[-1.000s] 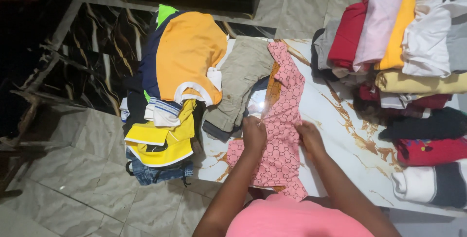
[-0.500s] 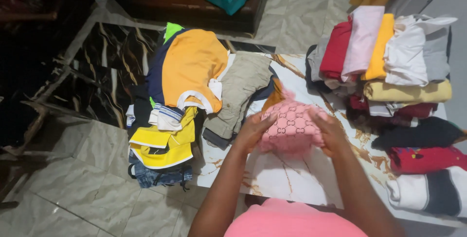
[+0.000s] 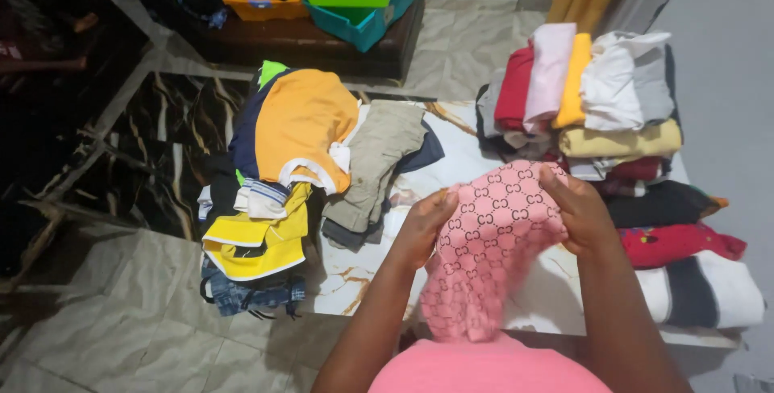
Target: Fold various items of clothing, including shirts and shorts, on a white surface.
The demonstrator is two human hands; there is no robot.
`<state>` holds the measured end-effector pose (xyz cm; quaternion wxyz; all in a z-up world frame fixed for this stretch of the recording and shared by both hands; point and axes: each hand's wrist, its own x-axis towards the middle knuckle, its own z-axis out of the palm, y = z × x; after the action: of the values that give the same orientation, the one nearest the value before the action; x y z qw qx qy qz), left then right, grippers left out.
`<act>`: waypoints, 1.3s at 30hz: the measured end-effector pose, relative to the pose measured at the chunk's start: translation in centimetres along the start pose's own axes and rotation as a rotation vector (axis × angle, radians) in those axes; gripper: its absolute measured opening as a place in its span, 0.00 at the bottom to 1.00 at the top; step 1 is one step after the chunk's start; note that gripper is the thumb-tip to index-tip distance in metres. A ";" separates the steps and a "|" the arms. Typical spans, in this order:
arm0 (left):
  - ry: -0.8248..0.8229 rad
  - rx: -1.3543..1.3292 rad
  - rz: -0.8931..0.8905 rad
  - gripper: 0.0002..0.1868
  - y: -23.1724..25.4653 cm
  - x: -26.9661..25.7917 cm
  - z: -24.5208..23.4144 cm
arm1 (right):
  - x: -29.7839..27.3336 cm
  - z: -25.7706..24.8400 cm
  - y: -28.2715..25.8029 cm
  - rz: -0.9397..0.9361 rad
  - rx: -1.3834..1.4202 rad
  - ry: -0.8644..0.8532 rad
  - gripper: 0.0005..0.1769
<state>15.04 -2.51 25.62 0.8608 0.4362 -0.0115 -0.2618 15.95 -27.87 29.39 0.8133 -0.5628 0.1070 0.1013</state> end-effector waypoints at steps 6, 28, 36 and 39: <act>0.051 -0.147 -0.056 0.25 -2.1 -0.5 1.5 | 1.6 -3.9 3.4 0.004 -0.282 0.010 0.23; -0.129 -0.270 -0.085 0.30 -8.4 -0.5 -2.2 | -1.0 -5.7 6.0 0.109 0.145 -0.249 0.23; -0.113 -0.395 -0.135 0.28 -4.6 -2.8 0.4 | -3.9 -4.0 2.2 0.109 0.063 -0.236 0.23; -0.092 -0.203 -0.062 0.27 -4.7 -2.1 -1.1 | 0.3 -8.0 5.6 0.144 0.375 -0.355 0.32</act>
<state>11.44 -2.98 21.75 0.8907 0.3345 -0.0108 -0.3077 14.20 -33.39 21.53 0.9002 -0.3665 0.0195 0.2344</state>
